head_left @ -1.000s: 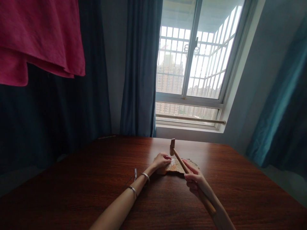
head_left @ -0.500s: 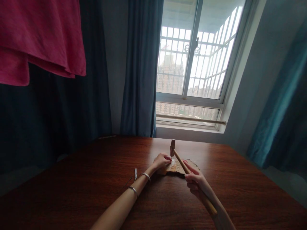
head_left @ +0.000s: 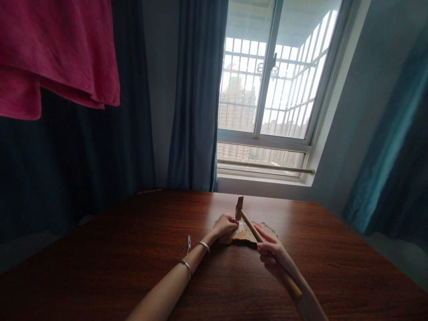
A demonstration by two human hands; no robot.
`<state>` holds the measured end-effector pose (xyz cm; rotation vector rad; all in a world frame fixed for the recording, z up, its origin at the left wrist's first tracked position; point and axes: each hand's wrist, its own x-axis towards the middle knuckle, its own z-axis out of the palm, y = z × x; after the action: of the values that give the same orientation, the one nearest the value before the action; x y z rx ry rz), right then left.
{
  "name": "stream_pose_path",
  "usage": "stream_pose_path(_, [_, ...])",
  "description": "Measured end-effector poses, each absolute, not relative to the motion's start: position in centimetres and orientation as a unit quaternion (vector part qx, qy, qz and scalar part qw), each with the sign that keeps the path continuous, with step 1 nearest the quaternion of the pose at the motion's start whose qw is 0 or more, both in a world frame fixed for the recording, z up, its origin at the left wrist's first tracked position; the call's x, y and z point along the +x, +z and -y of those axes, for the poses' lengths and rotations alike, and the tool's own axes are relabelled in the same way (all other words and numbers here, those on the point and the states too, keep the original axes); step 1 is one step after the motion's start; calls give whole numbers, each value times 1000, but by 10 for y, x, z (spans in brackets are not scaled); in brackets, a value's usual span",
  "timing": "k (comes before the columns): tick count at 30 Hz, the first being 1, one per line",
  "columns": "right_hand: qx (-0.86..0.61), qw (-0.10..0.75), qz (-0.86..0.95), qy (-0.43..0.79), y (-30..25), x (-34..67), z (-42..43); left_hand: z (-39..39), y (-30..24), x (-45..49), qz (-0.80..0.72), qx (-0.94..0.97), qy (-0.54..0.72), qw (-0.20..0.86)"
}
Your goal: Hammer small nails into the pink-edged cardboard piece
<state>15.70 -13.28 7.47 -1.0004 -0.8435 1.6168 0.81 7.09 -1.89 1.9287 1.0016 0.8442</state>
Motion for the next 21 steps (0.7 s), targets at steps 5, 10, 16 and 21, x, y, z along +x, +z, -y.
stream_pose_path(5, [-407,509,347,675,72,160,131,-69,-17,8,-386,761,340,396])
stream_pose_path(10, [-398,503,352,682,70,162,130,-67,-13,6,-388,768,334,384])
stream_pose_path(16, [-418,497,360,670,74,161,131,-64,-11,7,-386,762,340,394])
stream_pose_path(21, [-421,513,363,654,72,163,129,-61,-7,5,-377,764,349,391])
